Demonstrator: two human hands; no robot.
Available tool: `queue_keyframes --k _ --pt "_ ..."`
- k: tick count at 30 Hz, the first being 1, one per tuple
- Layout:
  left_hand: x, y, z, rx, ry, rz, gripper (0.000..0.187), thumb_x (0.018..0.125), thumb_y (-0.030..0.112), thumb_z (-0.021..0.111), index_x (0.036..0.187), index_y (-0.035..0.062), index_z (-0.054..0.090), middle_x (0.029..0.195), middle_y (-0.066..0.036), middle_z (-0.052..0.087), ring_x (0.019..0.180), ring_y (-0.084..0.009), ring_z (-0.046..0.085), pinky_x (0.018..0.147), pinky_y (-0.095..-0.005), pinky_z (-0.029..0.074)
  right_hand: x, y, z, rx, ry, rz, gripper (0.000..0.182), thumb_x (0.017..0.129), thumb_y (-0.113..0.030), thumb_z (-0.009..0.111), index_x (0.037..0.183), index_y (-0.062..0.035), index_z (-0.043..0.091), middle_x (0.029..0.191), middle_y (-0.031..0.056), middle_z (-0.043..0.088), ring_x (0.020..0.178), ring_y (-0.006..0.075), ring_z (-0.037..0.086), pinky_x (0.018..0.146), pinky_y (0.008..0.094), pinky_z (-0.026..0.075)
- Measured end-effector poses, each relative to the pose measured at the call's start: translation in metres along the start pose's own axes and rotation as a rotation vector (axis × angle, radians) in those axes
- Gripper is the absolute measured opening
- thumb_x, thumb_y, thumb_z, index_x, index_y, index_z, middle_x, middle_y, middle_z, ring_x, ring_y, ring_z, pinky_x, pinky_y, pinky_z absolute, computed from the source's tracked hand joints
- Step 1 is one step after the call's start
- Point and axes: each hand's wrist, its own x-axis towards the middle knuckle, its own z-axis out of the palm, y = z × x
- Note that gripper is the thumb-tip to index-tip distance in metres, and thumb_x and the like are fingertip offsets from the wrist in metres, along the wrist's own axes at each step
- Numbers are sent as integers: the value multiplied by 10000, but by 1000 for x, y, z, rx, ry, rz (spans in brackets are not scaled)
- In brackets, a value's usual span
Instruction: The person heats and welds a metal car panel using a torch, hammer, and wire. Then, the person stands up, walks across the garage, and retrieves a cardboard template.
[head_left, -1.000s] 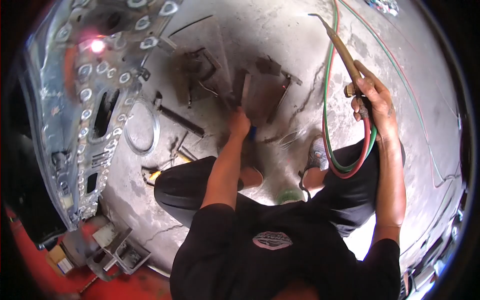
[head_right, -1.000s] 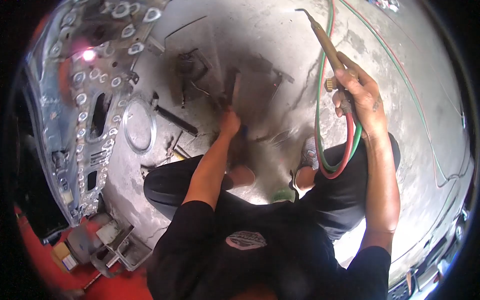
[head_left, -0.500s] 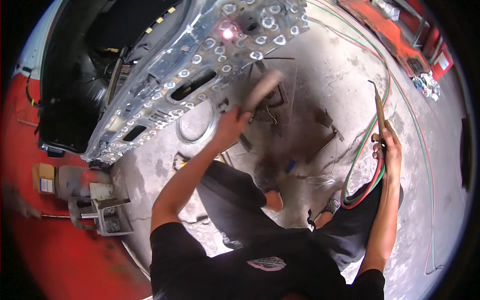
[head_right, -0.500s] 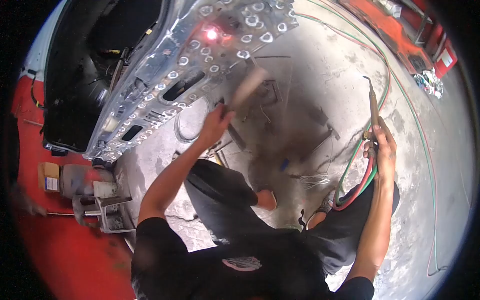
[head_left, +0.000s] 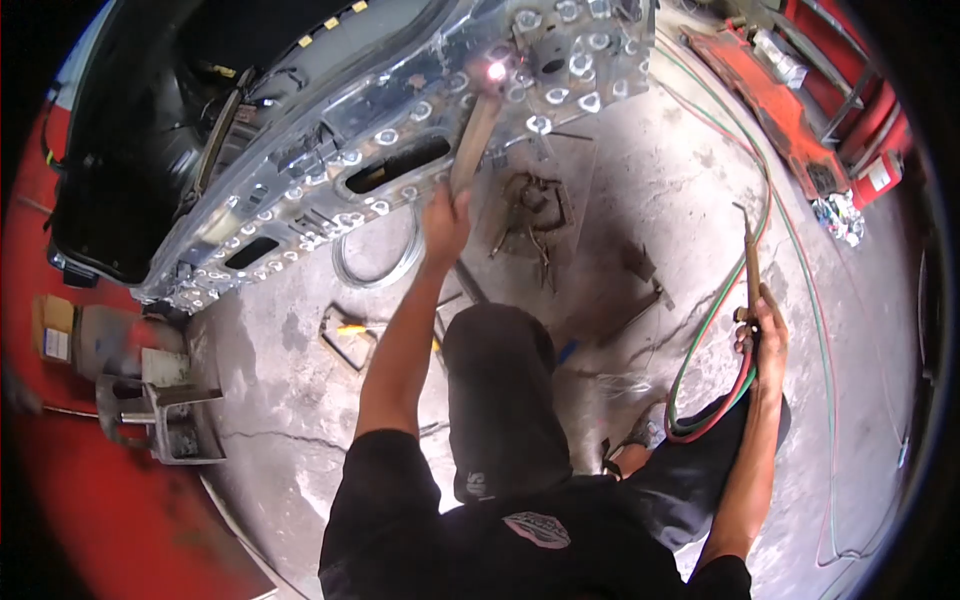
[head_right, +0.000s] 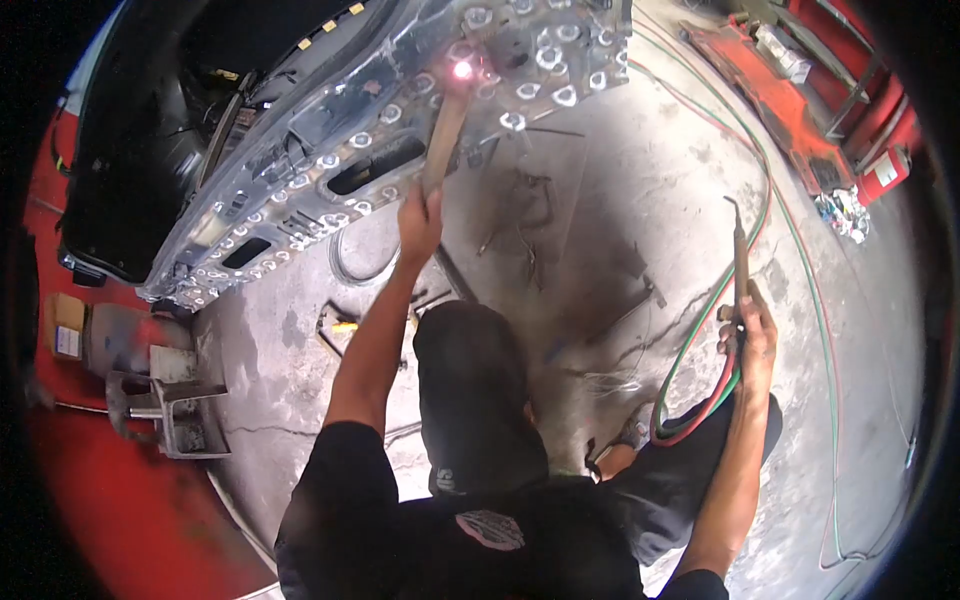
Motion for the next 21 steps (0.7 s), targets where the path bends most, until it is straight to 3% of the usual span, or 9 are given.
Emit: queue_keyframes --k 2,3,7,10,11,14,19,21 --pt "-25 -31 9 -141 18 -41 253 967 271 564 969 19 546 704 -260 610 675 -469 628 573 -552 459 3 -1 1 -10 -7 18 757 921 -379 637 1442 88 348 802 88 624 545 93 558 435 212 459" --pt "-16 -26 13 -227 115 61 272 957 283 585 980 12 573 686 -241 605 626 -446 620 542 -520 442 3 -2 1 -10 -13 9 761 921 -380 637 1445 87 342 804 87 623 547 92 558 437 213 460" --pt "41 64 -3 -116 -37 -128 315 961 302 596 1033 -4 604 703 -203 624 551 -392 571 513 -442 417 4 -1 11 0 -45 9 758 924 -359 635 1449 95 328 804 78 606 549 92 555 435 222 453" --pt "-3 34 30 -442 50 -140 310 971 296 579 989 -14 586 683 -197 598 553 -336 544 535 -421 422 2 2 10 -16 -48 -6 725 946 -386 604 1458 58 346 800 67 613 518 72 530 430 193 440" --pt "-14 15 39 -454 51 -165 316 974 299 572 973 -16 597 674 -175 579 576 -270 526 557 -394 425 1 -4 10 -55 -53 -12 738 940 -390 611 1460 59 342 801 65 612 520 78 533 429 194 438" --pt "33 23 47 -359 50 -158 319 974 302 572 960 -14 614 661 -169 560 593 -231 532 565 -368 427 1 -3 10 -68 -34 -22 737 938 -395 617 1457 56 349 802 62 611 518 78 530 424 193 431" --pt "6 12 34 -711 -29 -362 348 949 360 629 814 40 600 614 20 506 565 -82 473 509 -288 370 -4 -3 3 -36 -49 -14 742 941 -395 616 1465 51 338 796 57 606 515 68 527 417 196 427" --pt "28 11 22 -679 -90 -345 338 947 356 637 815 47 601 602 27 498 546 -73 457 499 -269 359 -3 -6 2 -43 -41 -27 741 939 -400 618 1464 47 345 784 53 603 514 66 525 416 197 427"
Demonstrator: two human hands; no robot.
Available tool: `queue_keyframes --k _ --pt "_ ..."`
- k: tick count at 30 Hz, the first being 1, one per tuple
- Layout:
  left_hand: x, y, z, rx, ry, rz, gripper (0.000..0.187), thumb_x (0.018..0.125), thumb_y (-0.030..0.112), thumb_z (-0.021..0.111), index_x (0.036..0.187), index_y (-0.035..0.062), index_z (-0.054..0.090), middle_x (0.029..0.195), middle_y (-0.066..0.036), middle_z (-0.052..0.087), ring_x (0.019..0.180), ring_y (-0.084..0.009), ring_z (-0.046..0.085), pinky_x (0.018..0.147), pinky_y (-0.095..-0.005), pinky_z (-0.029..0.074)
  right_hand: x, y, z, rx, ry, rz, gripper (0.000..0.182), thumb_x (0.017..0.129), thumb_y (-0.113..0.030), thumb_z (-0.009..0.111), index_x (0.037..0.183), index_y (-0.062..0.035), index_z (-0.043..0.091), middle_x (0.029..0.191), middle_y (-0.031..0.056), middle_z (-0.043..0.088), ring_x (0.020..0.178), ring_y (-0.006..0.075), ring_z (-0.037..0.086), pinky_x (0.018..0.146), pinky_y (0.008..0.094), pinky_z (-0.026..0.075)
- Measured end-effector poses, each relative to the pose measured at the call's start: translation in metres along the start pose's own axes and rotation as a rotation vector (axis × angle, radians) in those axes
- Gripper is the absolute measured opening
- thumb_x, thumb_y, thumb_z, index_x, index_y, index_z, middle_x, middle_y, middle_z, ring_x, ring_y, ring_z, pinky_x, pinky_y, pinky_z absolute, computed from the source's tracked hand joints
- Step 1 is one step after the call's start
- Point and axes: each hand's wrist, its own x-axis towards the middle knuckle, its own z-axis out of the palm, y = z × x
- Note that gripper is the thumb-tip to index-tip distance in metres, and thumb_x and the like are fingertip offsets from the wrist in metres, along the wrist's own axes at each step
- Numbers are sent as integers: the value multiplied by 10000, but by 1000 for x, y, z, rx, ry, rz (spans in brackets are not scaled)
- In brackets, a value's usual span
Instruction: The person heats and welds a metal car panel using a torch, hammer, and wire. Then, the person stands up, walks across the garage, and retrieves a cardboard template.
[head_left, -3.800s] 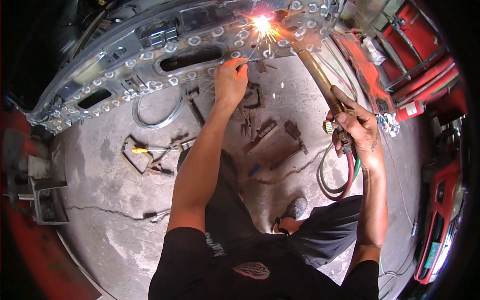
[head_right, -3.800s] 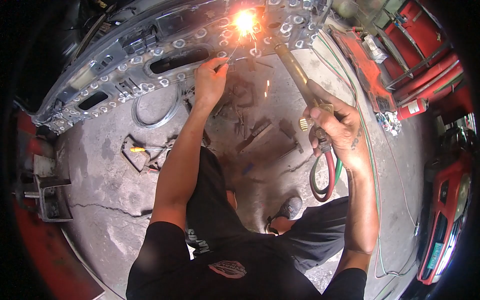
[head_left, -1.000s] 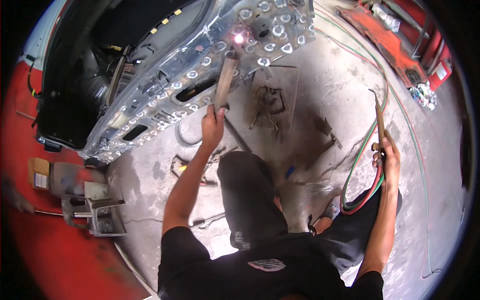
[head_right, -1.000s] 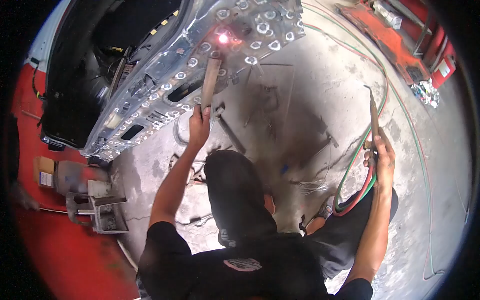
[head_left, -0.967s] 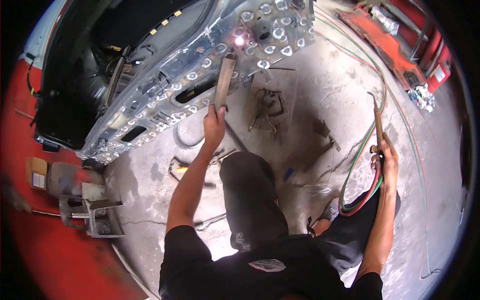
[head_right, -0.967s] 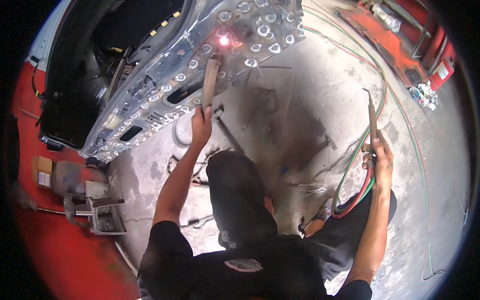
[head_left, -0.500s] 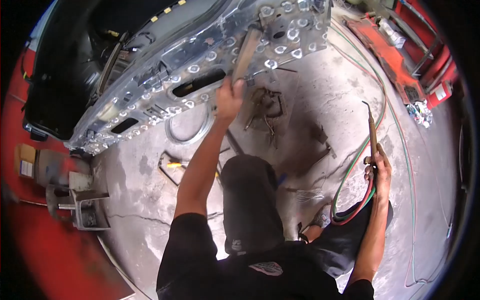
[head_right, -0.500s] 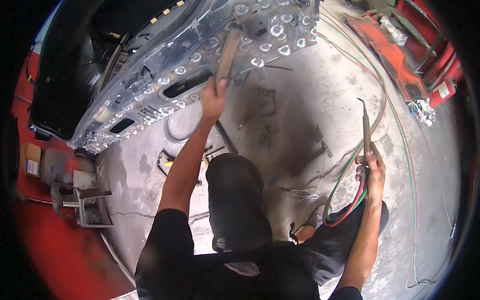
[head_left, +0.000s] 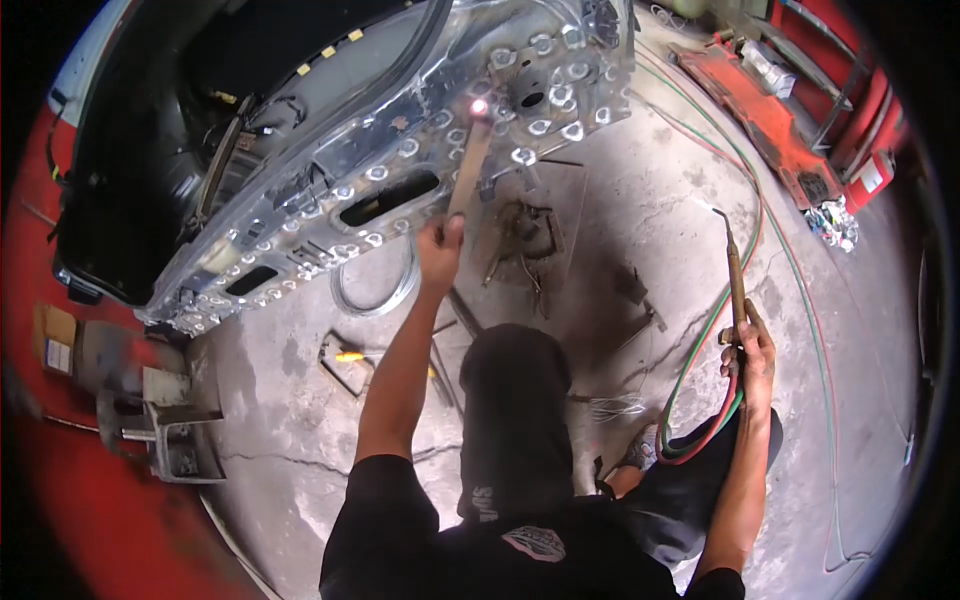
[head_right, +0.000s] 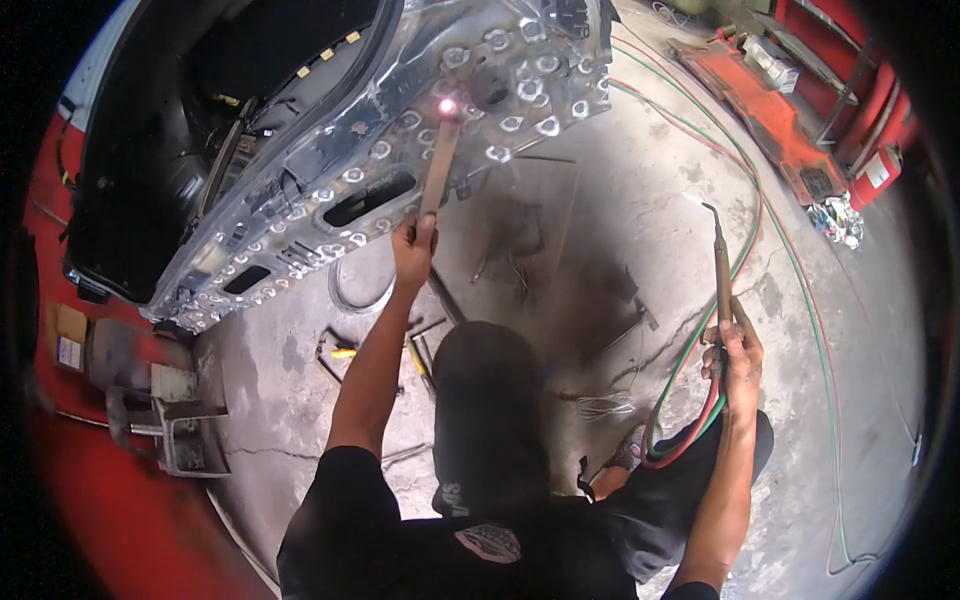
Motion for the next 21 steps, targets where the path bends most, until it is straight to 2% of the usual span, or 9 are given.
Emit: queue_keyframes --k 1,2,5,9,10,14,17,18,21 --pt "-1 4 -6 27 -19 -22 333 946 354 641 816 50 602 596 30 494 537 -69 449 495 -260 353 2 3 -3 -27 9 -8 738 940 -403 616 1463 45 349 780 53 605 514 67 524 417 200 426" --pt "11 9 4 25 -3 49 298 975 316 606 818 64 583 596 45 477 490 -41 416 434 -234 292 1 6 -3 -27 14 -4 735 942 -404 613 1461 46 353 782 55 606 514 69 524 417 201 425" --pt "-9 24 8 -131 -19 -18 310 977 318 603 798 66 578 593 44 475 484 -43 414 426 -236 291 -1 8 -1 -5 18 3 716 947 -405 605 1452 46 371 787 58 613 516 72 525 422 204 426" --pt "-28 -5 -30 -36 -25 -22 356 955 335 640 726 71 574 578 50 484 512 -52 433 484 -234 324 -2 1 -2 5 39 -21 712 952 -402 598 1457 41 362 785 56 614 523 67 527 430 196 429" --pt "-18 21 -19 -72 -14 -89 351 948 326 649 722 69 571 572 42 487 493 -52 426 462 -232 320 0 3 -3 -13 33 -18 712 952 -403 597 1458 40 362 785 56 613 525 68 527 430 195 428" --pt "8 45 9 -58 -20 104 361 968 362 604 799 43 611 559 16 512 441 -61 427 407 -243 301 -2 9 2 4 3 3 723 950 -406 599 1461 42 354 800 60 616 528 67 527 432 196 429" --pt "-19 0 -25 1 38 -59 324 923 332 675 755 67 594 579 43 492 509 -51 440 473 -241 326 -3 1 0 34 9 -17 737 946 -391 610 1464 56 336 802 64 617 529 75 530 428 198 424" --pt "-21 -7 -32 -29 19 36 310 918 324 684 764 70 596 573 50 483 504 -53 432 469 -242 321 0 -1 -2 33 1 -37 735 945 -386 614 1464 54 337 801 64 617 530 74 531 429 199 425" --pt "12 28 -3 44 54 77 290 922 307 683 774 71 599 589 50 490 508 -52 426 461 -235 313 0 5 -1 19 6 -22 727 945 -377 618 1460 56 343 801 66 618 532 74 536 430 203 427"
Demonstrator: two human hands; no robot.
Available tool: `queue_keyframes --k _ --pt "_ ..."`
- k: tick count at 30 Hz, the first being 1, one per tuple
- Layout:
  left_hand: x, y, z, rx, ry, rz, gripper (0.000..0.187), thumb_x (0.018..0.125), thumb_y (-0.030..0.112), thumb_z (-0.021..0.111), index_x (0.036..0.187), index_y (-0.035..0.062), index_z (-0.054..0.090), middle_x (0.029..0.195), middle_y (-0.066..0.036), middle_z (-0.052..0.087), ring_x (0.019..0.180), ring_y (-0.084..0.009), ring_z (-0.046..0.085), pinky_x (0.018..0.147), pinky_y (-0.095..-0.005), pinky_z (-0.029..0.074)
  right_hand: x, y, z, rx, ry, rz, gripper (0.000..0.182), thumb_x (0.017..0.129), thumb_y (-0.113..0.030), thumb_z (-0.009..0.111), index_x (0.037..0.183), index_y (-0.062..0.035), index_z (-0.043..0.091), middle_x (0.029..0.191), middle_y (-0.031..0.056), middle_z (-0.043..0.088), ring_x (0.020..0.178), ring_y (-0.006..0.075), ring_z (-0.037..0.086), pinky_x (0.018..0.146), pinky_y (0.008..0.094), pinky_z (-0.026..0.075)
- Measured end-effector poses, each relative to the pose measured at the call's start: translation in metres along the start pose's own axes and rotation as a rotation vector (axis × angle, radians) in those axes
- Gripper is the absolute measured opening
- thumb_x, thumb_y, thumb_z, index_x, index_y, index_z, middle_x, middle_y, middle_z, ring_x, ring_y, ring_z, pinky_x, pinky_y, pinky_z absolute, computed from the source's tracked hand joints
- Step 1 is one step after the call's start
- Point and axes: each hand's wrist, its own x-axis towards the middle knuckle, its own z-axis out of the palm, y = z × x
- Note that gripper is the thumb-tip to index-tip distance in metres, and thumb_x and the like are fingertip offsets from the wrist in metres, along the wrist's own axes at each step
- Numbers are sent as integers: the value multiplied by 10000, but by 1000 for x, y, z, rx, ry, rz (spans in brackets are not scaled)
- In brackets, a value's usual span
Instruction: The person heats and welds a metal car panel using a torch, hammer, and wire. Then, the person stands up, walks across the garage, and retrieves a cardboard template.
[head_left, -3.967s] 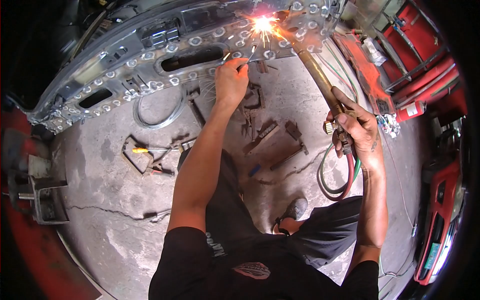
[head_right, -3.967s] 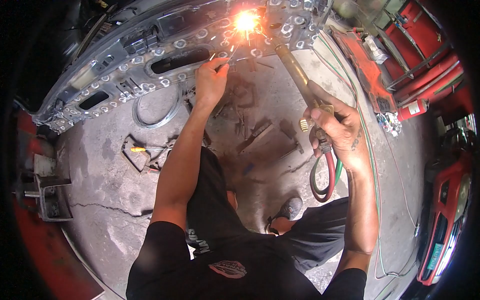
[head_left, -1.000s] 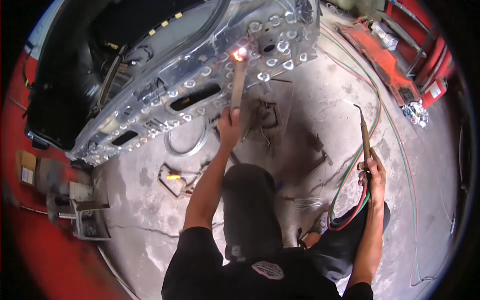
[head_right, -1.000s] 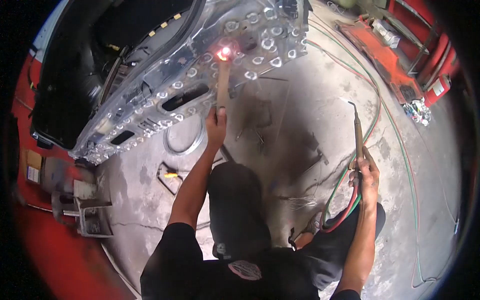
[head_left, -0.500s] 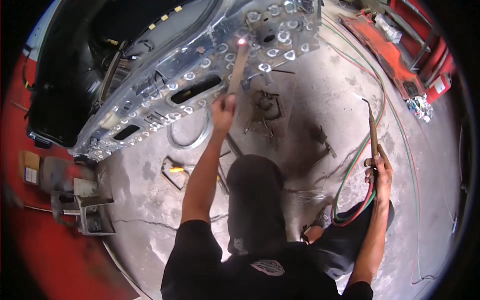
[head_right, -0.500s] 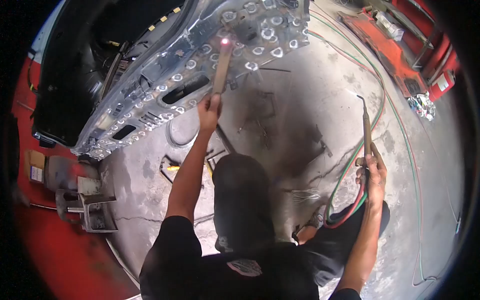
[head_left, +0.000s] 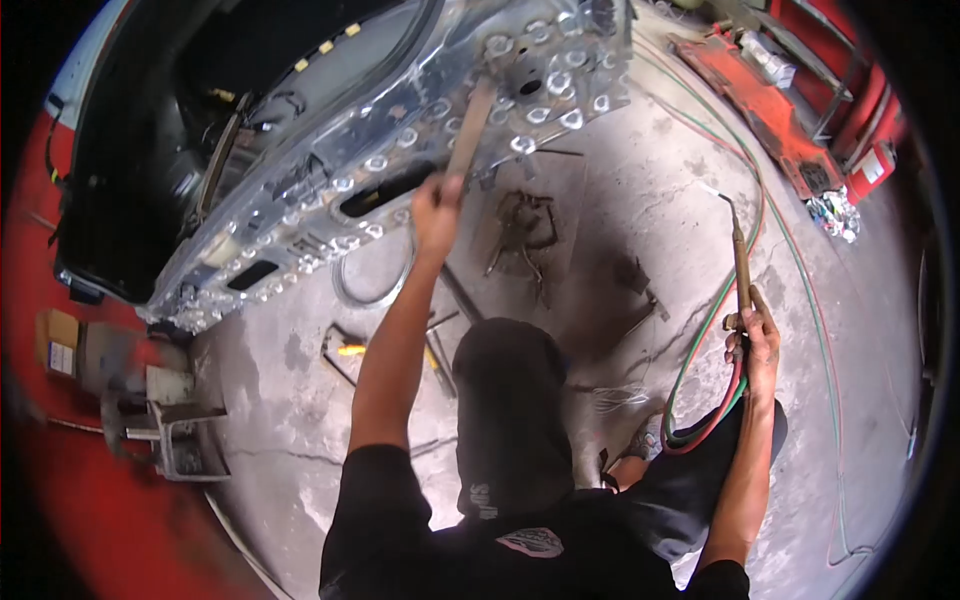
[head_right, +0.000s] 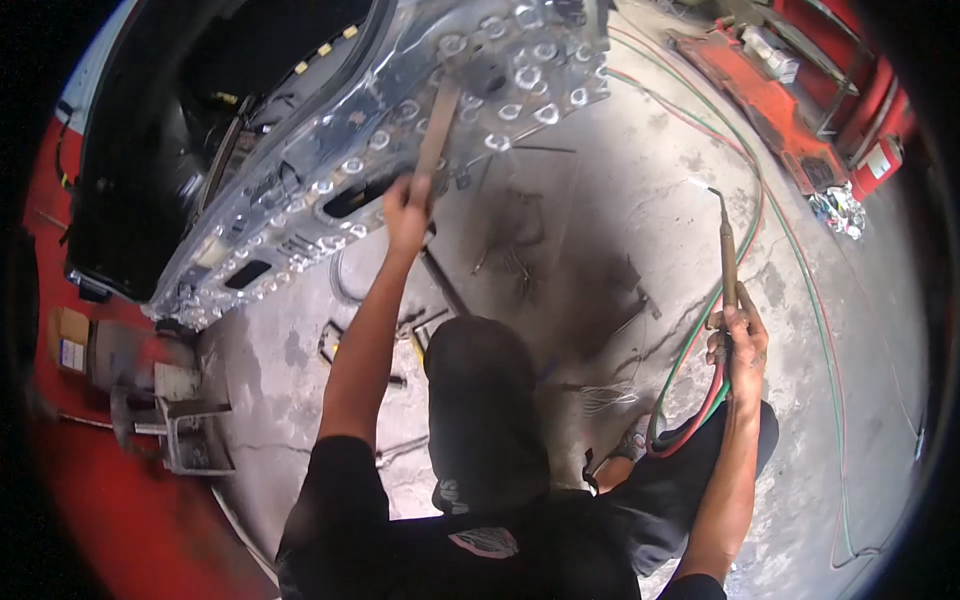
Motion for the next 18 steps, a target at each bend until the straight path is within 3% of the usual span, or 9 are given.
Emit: queue_keyframes --k 1,5,8,10,12,18 --pt "1 10 13 -179 -43 -38 290 936 294 666 767 71 589 613 46 502 523 -51 425 465 -231 309 1 2 0 -15 10 13 717 948 -376 613 1456 56 349 803 66 618 532 75 537 430 204 428" --pt "-28 -32 -7 -104 3 -35 283 952 265 647 766 64 573 611 52 493 512 -45 418 455 -241 308 -3 -2 0 10 7 6 730 916 -359 648 1429 82 376 793 81 631 533 96 558 426 221 451" --pt "-40 -20 -29 -94 -15 -42 279 951 268 648 779 60 578 611 51 490 515 -46 421 460 -241 311 -1 -6 -1 4 12 -11 728 914 -354 647 1430 83 376 798 84 630 533 97 554 430 225 450" --pt "-15 5 -10 0 3 0 279 959 256 638 774 60 571 617 42 485 540 -51 407 487 -248 314 1 -5 2 -19 19 17 721 915 -344 643 1435 77 374 811 85 625 539 98 553 439 224 451" --pt "0 0 17 -136 -29 19 269 957 249 643 787 48 587 617 39 480 563 -53 410 508 -247 321 3 1 2 -13 32 23 712 917 -333 644 1437 73 375 809 73 618 535 99 551 443 222 453" --pt "-41 -49 -41 134 16 102 245 941 236 658 837 18 617 663 10 551 611 -72 470 540 -281 385 3 -10 2 60 14 -26 692 903 -274 665 1436 69 385 811 59 598 541 101 554 444 226 451"
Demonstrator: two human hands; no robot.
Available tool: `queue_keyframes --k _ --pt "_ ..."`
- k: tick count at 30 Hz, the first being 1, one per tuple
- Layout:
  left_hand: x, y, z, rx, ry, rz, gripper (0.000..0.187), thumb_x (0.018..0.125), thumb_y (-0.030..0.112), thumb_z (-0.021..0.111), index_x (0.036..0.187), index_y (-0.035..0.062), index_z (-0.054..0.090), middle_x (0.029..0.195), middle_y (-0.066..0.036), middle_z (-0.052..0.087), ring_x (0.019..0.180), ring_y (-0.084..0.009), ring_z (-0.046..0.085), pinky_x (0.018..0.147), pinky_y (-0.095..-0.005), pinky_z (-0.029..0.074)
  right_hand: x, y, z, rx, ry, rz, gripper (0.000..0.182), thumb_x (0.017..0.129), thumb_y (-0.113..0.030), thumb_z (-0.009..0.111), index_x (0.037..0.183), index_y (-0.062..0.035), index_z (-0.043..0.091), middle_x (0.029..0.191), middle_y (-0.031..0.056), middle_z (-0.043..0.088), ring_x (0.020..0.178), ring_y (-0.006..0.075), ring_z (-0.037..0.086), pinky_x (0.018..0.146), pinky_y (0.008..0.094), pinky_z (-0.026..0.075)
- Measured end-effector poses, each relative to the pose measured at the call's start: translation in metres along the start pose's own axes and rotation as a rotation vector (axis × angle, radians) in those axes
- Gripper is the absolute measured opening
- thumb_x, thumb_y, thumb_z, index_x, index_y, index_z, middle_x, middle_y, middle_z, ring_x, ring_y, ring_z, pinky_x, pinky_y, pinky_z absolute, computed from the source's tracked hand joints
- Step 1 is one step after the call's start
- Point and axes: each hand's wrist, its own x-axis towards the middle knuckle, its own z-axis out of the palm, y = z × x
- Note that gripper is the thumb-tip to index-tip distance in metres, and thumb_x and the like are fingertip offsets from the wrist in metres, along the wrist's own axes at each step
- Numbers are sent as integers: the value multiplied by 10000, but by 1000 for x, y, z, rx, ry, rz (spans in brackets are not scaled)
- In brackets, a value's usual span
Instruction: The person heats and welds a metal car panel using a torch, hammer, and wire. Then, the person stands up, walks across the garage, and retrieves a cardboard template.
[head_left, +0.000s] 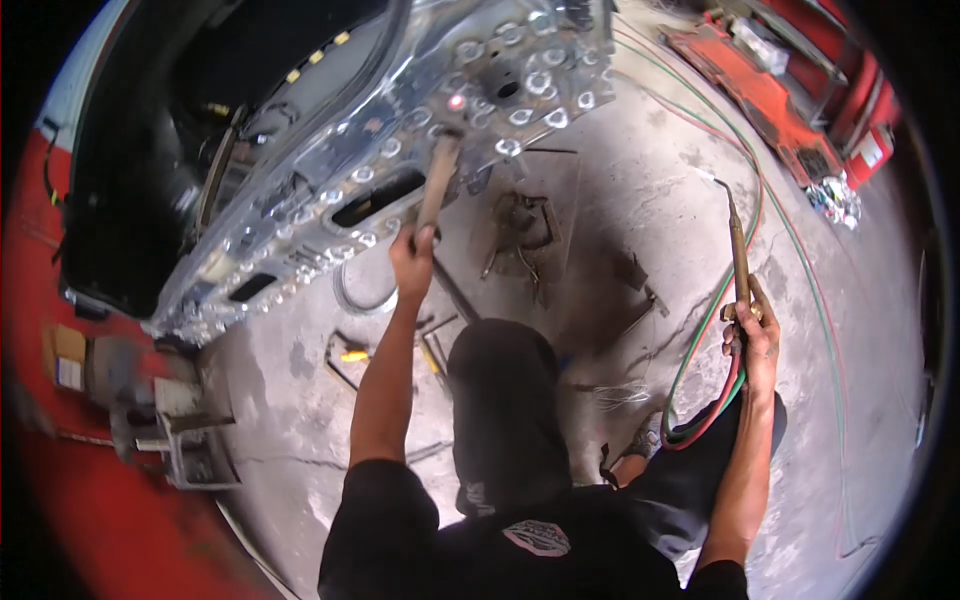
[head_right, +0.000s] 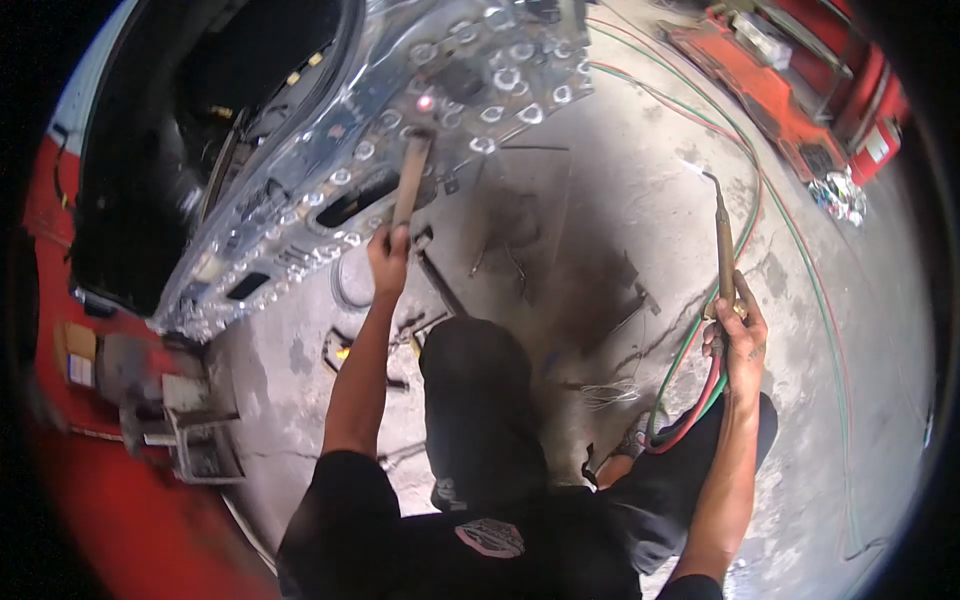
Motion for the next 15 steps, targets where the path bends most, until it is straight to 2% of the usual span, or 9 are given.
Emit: queue_keyframes --k 3,6,7,10,12,15 --pt "22 38 4 109 -69 -111 269 932 258 659 908 -7 615 670 -63 586 610 -131 522 560 -330 424 1 2 -2 -64 26 15 685 897 -247 671 1433 74 389 813 57 595 546 98 554 443 230 439" --pt "34 31 36 298 -40 94 325 927 289 653 946 -29 589 640 -139 557 574 -212 526 551 -372 424 3 1 0 -78 14 21 666 910 -230 649 1444 60 378 819 55 604 552 95 549 449 228 437" --pt "30 22 42 210 -25 82 342 931 300 638 946 -36 572 621 -182 521 545 -263 508 537 -389 415 5 3 -1 -73 24 20 666 917 -232 639 1457 47 366 821 56 612 554 89 542 452 223 435" --pt "-7 1 16 322 -62 30 321 964 297 617 882 -10 569 661 -18 500 619 -83 430 536 -274 371 1 2 -1 -52 7 19 668 903 -218 655 1446 55 379 818 56 604 551 98 549 451 230 440" --pt "-47 -10 -4 286 -47 -135 344 961 315 619 881 -15 564 623 -22 484 583 -106 459 531 -296 387 -1 -4 -2 -49 33 23 673 890 -215 677 1440 52 395 815 56 598 547 109 560 447 238 447" --pt "-79 3 -15 215 -219 -435 342 942 312 637 899 -24 589 586 -65 491 544 -168 490 527 -339 406 0 1 -11 -60 33 6 672 895 -225 688 1442 36 399 814 63 610 539 112 566 441 237 453"
